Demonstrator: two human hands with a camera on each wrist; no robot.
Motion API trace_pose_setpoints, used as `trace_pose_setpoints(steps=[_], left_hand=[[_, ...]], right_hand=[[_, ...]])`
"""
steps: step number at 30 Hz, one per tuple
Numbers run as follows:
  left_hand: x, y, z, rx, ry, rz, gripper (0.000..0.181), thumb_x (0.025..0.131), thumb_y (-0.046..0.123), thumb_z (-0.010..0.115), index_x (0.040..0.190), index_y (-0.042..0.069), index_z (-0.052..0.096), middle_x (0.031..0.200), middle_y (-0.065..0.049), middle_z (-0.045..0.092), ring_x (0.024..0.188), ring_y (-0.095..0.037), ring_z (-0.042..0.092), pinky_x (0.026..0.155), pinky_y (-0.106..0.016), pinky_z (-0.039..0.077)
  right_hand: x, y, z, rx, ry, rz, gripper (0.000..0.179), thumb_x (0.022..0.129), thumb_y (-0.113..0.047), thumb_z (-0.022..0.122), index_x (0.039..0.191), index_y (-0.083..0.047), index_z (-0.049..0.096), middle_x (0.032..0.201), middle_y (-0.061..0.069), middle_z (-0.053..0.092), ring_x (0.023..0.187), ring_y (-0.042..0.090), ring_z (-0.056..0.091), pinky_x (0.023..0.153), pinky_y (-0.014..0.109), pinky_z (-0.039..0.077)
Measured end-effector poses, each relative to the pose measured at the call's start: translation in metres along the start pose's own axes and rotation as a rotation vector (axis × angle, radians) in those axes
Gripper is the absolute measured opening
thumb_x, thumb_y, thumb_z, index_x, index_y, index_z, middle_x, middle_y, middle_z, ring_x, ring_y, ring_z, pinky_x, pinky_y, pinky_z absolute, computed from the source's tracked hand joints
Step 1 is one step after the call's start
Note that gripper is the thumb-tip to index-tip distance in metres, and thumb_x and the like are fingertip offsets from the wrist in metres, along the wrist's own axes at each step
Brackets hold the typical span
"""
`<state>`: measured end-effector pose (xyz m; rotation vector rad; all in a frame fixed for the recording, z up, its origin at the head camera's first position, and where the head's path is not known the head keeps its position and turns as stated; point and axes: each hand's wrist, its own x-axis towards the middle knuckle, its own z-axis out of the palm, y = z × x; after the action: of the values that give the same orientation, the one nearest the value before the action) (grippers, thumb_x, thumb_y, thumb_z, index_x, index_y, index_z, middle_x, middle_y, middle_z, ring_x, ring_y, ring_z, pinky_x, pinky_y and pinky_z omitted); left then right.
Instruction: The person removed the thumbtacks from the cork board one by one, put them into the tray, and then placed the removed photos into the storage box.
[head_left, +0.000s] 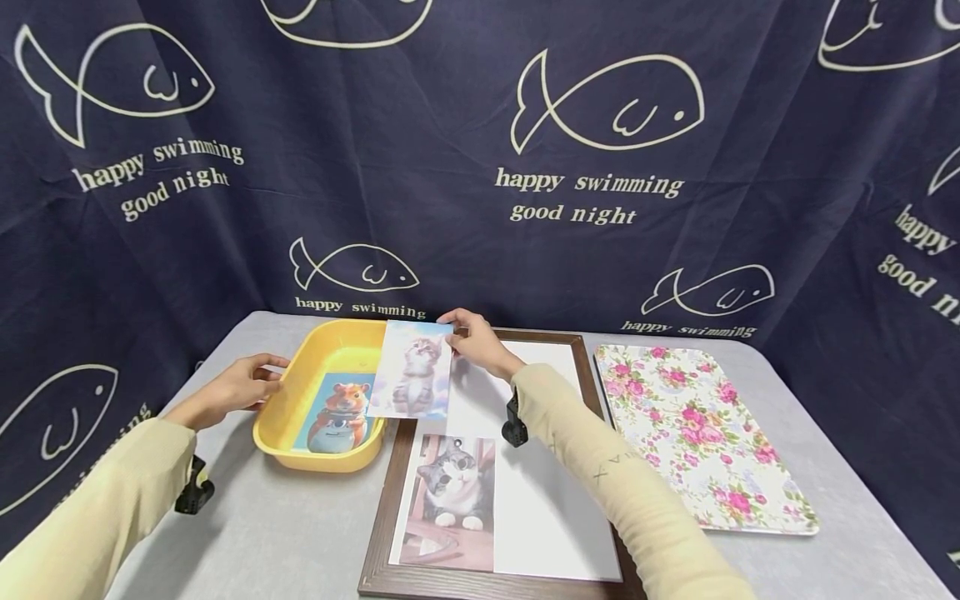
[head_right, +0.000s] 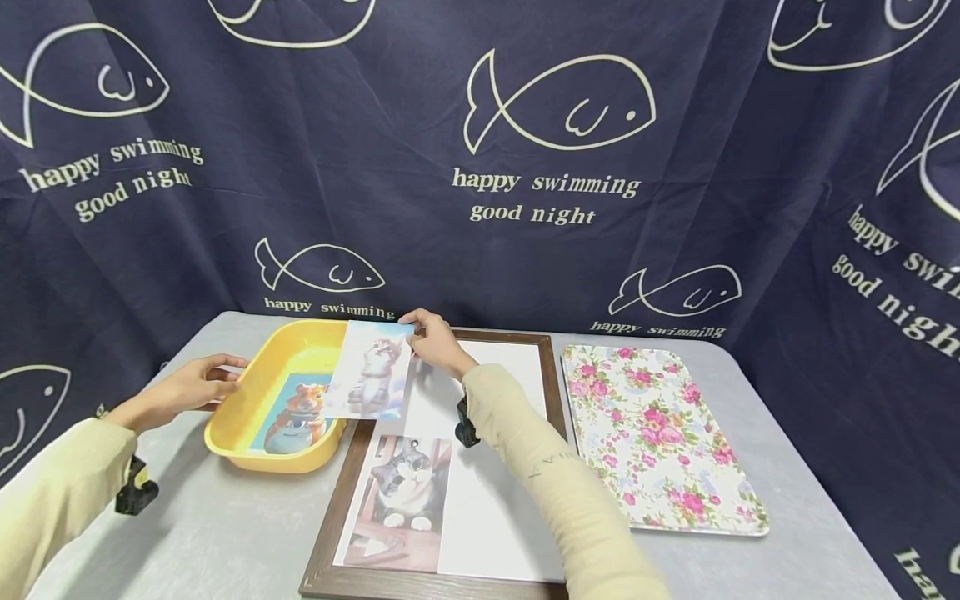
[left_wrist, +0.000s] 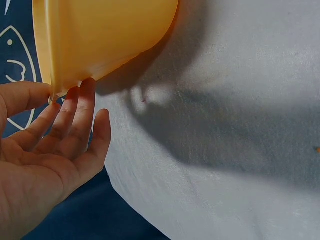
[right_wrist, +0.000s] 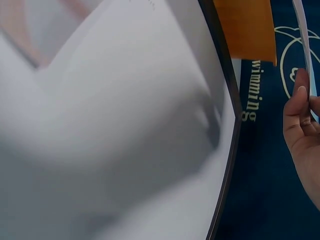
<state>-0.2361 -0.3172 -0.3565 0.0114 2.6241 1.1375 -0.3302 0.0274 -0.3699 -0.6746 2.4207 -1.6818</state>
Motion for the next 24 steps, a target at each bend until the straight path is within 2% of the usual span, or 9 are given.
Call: trace_pose_setpoints(steps=[7, 9, 12, 14, 16, 18, 19, 24], left_hand=[[0.001, 0.001, 0.0, 0.005, 0.004, -0.011, 0.049, 0.09, 0.011, 0.048, 0.131, -0.009, 0.032, 0.118, -0.03, 0.049, 0.089, -0.016, 0.057, 0.069, -0.028, 0.048], [0.001, 0.001, 0.0, 0.003, 0.003, -0.012, 0.049, 0.09, 0.011, 0.048, 0.131, -0.009, 0.032, 0.118, -0.03, 0.049, 0.089, -0.017, 0.057, 0.069, -0.028, 0.048], [0.001, 0.001, 0.0, 0.002, 0.003, -0.012, 0.049, 0.09, 0.011, 0.048, 0.131, -0.009, 0.032, 0.118, -0.031, 0.048, 0.089, -0.017, 0.057, 0.069, -0.028, 0.048], [0.001, 0.0, 0.0, 0.002, 0.002, -0.011, 0.049, 0.089, 0.011, 0.048, 0.131, -0.009, 0.032, 0.119, -0.031, 0.048, 0.09, -0.018, 0.057, 0.069, -0.029, 0.048], [0.002, -0.001, 0.0, 0.003, 0.003, -0.01, 0.049, 0.089, 0.012, 0.048, 0.131, -0.009, 0.032, 0.119, -0.031, 0.048, 0.09, -0.017, 0.057, 0.07, -0.028, 0.048], [0.002, -0.002, 0.0, 0.004, 0.001, -0.006, 0.049, 0.089, 0.012, 0.048, 0.13, -0.009, 0.033, 0.119, -0.031, 0.048, 0.09, -0.017, 0.057, 0.07, -0.029, 0.049], [0.003, -0.002, 0.0, 0.004, 0.001, -0.007, 0.049, 0.089, 0.012, 0.048, 0.13, -0.009, 0.033, 0.119, -0.031, 0.048, 0.09, -0.017, 0.057, 0.07, -0.029, 0.049], [0.002, -0.002, -0.001, 0.004, 0.0, -0.011, 0.049, 0.089, 0.012, 0.049, 0.131, -0.009, 0.032, 0.119, -0.032, 0.048, 0.09, -0.018, 0.057, 0.069, -0.029, 0.048]], right_hand=[[0.006, -0.005, 0.011, 0.008, 0.009, -0.008, 0.032, 0.086, 0.007, 0.048, 0.117, 0.001, 0.054, 0.083, 0.008, 0.048, 0.062, 0.018, 0.052, 0.072, 0.051, 0.049], [0.007, -0.007, 0.015, 0.009, 0.004, -0.01, 0.032, 0.086, 0.007, 0.048, 0.117, 0.0, 0.054, 0.083, 0.008, 0.048, 0.063, 0.021, 0.053, 0.071, 0.05, 0.05], [0.006, -0.012, 0.02, 0.01, -0.018, -0.012, 0.033, 0.086, 0.007, 0.048, 0.119, 0.001, 0.054, 0.085, 0.01, 0.049, 0.069, 0.033, 0.055, 0.063, 0.036, 0.051], [0.007, -0.014, 0.025, 0.013, -0.027, -0.012, 0.034, 0.087, 0.007, 0.048, 0.119, 0.002, 0.053, 0.086, 0.011, 0.049, 0.069, 0.033, 0.055, 0.06, 0.03, 0.05], [0.009, -0.014, 0.03, 0.023, -0.038, -0.011, 0.033, 0.087, 0.007, 0.048, 0.119, 0.001, 0.053, 0.086, 0.012, 0.049, 0.067, 0.031, 0.054, 0.06, 0.029, 0.05], [0.009, -0.016, 0.035, 0.023, -0.042, -0.014, 0.032, 0.087, 0.007, 0.047, 0.117, 0.0, 0.054, 0.085, 0.011, 0.048, 0.065, 0.026, 0.054, 0.063, 0.034, 0.052], [0.015, -0.006, 0.038, 0.026, -0.042, -0.047, 0.031, 0.087, 0.004, 0.048, 0.116, -0.004, 0.055, 0.084, 0.008, 0.049, 0.061, 0.019, 0.054, 0.062, 0.033, 0.052], [0.015, -0.011, 0.047, 0.012, -0.054, -0.073, 0.031, 0.087, 0.003, 0.048, 0.115, -0.006, 0.056, 0.091, 0.01, 0.051, 0.058, 0.019, 0.055, 0.064, 0.036, 0.053]])
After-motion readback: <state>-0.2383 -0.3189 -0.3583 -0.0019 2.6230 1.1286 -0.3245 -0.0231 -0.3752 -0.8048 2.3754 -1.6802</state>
